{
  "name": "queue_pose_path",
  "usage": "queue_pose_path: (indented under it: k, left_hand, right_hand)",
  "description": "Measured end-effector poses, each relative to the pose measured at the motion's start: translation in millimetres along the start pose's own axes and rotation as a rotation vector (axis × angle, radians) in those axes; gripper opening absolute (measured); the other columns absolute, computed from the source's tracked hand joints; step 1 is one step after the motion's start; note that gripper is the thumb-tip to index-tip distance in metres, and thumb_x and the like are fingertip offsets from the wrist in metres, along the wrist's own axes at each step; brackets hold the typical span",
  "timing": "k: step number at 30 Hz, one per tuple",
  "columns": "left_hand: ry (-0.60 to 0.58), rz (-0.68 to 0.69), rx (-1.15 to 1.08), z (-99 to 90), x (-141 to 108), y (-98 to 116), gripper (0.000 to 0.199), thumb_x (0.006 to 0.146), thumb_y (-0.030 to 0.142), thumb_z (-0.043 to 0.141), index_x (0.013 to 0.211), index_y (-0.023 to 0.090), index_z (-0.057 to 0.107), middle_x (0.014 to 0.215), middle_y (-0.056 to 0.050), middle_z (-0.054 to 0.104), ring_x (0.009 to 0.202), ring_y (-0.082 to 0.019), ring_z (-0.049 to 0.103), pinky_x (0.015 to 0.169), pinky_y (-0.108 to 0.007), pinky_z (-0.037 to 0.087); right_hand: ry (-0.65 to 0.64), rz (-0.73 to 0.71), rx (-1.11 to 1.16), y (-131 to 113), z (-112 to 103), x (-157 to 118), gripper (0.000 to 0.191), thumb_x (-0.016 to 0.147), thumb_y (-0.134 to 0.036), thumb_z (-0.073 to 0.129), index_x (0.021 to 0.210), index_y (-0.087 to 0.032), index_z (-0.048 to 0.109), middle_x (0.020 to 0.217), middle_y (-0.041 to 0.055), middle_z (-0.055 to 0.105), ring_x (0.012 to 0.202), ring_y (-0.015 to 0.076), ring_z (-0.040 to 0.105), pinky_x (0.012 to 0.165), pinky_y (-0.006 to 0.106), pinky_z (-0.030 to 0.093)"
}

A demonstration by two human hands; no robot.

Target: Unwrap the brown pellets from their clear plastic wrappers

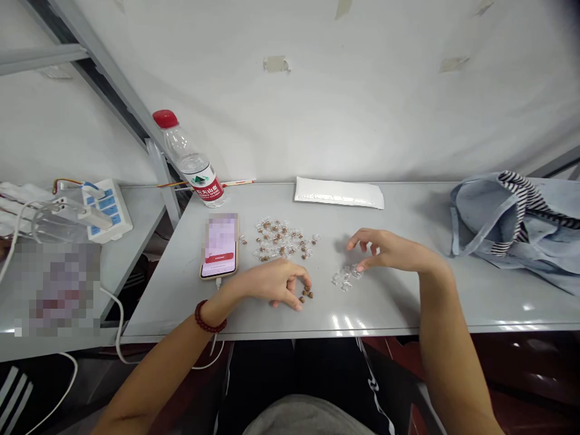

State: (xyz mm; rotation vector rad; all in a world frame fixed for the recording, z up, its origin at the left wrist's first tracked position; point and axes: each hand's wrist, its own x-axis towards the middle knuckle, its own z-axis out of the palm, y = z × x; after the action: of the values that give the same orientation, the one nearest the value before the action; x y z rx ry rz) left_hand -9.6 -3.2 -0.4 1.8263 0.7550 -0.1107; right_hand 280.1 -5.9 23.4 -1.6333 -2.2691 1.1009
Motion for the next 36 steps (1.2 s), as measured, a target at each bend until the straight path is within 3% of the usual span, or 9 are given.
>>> queue_pose_path:
  k: [4,11,19,29,32,36]
  left_hand:
    - [0.034,0.041,0.058,5.6,2.8,-0.3,0.027,0.074,0.030,0.068,0.099,0.019,0.064,0.050,0.008,0.053,0.036,-0.009,0.048,0.047,-0.021,0.037]
    - [0.070,0.044,0.053,6.1,3.9,0.2,0.018,0.079,0.029,0.060,0.093,0.018,0.062,0.053,0.007,0.052,0.038,-0.009,0.051,0.049,-0.022,0.038]
    - [0.084,-0.035,-0.003,1.9,2.1,0.4,0.025,0.072,0.030,0.067,0.091,0.019,0.055,0.063,0.007,0.056,0.040,-0.010,0.052,0.046,-0.022,0.039]
    - [0.122,0.037,0.047,5.3,3.4,-0.3,0.013,0.080,0.028,0.059,0.084,0.016,0.062,0.048,0.006,0.054,0.043,-0.010,0.052,0.051,-0.021,0.040]
    - [0.198,0.054,-0.070,3.2,2.3,3.7,0.015,0.079,0.031,0.063,0.081,0.016,0.063,0.053,0.004,0.057,0.047,-0.010,0.055,0.050,-0.021,0.042]
    - [0.423,0.110,-0.181,2.2,2.6,8.2,0.017,0.079,0.033,0.065,0.084,0.017,0.064,0.058,0.003,0.059,0.055,-0.011,0.058,0.051,-0.021,0.044]
  right_hand:
    - [-0.127,0.058,0.018,0.7,6.0,2.8,0.031,0.064,-0.028,0.071,0.094,-0.023,0.065,0.099,0.0053,0.063,0.076,0.0201,0.060,0.066,0.032,0.046]
    - [-0.048,0.119,-0.003,-4.5,15.9,14.9,0.010,0.067,-0.021,0.064,0.076,-0.020,0.062,0.075,0.0024,0.063,0.062,0.0169,0.056,0.057,0.029,0.042]
    - [0.095,-0.010,0.000,-11.4,18.6,16.9,0.010,0.077,-0.026,0.060,0.080,-0.019,0.065,0.082,0.0055,0.066,0.074,0.0201,0.059,0.068,0.033,0.046]
    - [0.142,-0.159,0.139,-25.1,33.1,22.0,0.017,0.082,-0.028,0.059,0.090,-0.019,0.070,0.085,0.0029,0.070,0.070,0.0155,0.057,0.069,0.032,0.045]
    - [0.135,-0.198,0.144,-31.1,37.4,21.4,0.021,0.085,-0.029,0.056,0.096,-0.018,0.071,0.086,0.0046,0.070,0.068,0.0151,0.055,0.065,0.031,0.044]
    - [0.093,-0.254,0.129,-37.1,41.7,19.3,0.023,0.087,-0.033,0.056,0.095,-0.018,0.071,0.074,0.0024,0.064,0.061,0.0125,0.048,0.059,0.027,0.040]
